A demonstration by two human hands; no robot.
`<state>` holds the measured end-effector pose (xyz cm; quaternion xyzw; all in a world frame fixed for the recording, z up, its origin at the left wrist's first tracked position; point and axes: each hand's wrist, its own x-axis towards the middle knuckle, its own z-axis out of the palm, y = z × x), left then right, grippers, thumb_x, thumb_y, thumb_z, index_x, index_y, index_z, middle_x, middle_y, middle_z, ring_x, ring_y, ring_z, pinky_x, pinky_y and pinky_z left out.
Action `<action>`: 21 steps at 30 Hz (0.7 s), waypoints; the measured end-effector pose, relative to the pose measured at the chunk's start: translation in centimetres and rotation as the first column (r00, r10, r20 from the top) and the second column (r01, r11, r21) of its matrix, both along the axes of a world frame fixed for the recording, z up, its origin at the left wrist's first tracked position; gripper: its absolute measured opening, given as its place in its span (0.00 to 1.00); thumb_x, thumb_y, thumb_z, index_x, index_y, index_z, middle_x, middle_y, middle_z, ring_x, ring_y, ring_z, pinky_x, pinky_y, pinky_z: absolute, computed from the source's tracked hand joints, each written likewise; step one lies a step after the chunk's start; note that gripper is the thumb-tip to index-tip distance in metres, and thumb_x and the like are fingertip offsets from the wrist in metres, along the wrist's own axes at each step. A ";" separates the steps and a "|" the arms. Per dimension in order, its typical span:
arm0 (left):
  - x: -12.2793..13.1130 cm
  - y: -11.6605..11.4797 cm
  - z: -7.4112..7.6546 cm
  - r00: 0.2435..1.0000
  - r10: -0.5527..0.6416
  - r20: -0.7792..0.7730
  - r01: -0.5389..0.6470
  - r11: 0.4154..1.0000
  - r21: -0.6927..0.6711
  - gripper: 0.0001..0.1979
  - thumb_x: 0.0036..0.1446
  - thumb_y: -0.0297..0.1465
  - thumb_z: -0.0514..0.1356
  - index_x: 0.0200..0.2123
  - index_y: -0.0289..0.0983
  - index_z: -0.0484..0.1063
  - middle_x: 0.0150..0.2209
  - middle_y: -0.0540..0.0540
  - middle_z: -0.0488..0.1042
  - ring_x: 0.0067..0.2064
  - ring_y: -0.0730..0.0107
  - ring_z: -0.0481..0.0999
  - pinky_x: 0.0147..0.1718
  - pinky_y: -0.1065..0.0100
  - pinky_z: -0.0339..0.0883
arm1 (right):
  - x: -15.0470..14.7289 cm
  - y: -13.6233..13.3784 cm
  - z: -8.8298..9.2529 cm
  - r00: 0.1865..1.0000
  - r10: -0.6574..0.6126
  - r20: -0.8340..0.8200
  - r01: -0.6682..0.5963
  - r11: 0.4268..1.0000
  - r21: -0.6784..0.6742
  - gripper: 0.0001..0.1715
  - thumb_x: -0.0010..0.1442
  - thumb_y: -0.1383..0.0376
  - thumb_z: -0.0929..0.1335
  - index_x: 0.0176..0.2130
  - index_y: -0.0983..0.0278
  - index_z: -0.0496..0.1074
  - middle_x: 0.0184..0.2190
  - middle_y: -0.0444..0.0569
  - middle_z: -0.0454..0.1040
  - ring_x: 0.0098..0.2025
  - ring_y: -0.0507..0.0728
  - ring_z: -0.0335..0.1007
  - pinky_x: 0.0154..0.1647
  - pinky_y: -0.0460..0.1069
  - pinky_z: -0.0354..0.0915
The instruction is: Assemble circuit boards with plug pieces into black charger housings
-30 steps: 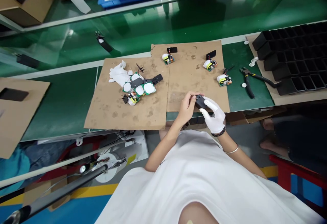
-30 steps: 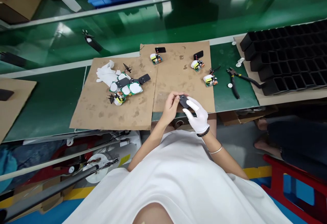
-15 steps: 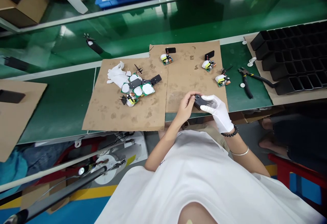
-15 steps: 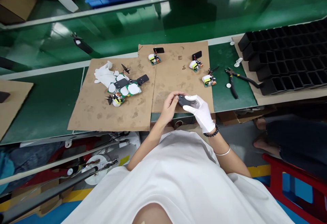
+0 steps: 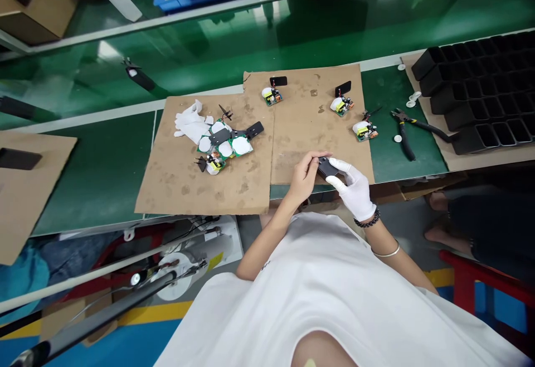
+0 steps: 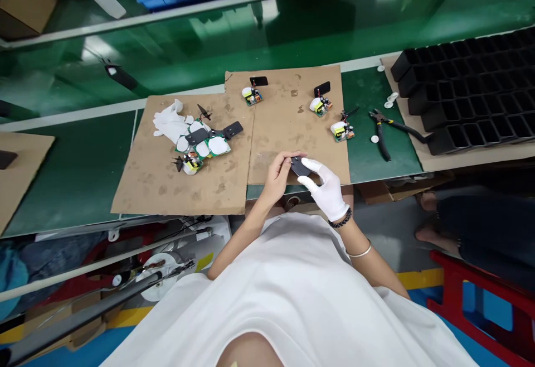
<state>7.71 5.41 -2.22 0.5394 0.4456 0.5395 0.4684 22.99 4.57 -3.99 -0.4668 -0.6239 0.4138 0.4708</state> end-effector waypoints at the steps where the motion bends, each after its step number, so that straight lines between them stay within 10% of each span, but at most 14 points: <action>1: 0.0 0.0 0.0 1.000 0.000 -0.008 0.000 1.000 0.002 0.17 0.68 0.44 0.50 0.46 0.41 0.73 0.49 0.43 0.80 0.54 0.64 0.77 0.56 0.61 0.67 | 0.1 0.1 0.1 0.999 -0.004 0.053 0.003 0.999 0.034 0.24 0.59 0.54 0.72 0.53 0.59 0.75 0.53 0.51 0.77 0.56 0.61 0.74 0.62 0.58 0.68; 10: 0.0 0.0 0.6 1.000 0.005 0.028 -0.004 1.000 -0.031 0.17 0.67 0.44 0.51 0.46 0.40 0.73 0.47 0.43 0.80 0.52 0.64 0.77 0.54 0.62 0.68 | 0.2 0.0 0.7 0.942 -0.107 0.319 -0.021 0.928 0.373 0.17 0.63 0.60 0.69 0.52 0.58 0.75 0.54 0.53 0.77 0.55 0.61 0.75 0.58 0.56 0.72; 21: -0.2 0.3 0.2 0.999 -0.011 0.039 0.012 1.000 -0.022 0.18 0.66 0.47 0.52 0.41 0.41 0.73 0.46 0.44 0.80 0.52 0.64 0.77 0.56 0.60 0.67 | -2.4 0.6 1.0 0.877 -0.199 0.438 0.031 0.932 0.361 0.12 0.63 0.60 0.68 0.45 0.61 0.78 0.49 0.54 0.79 0.50 0.61 0.78 0.52 0.55 0.75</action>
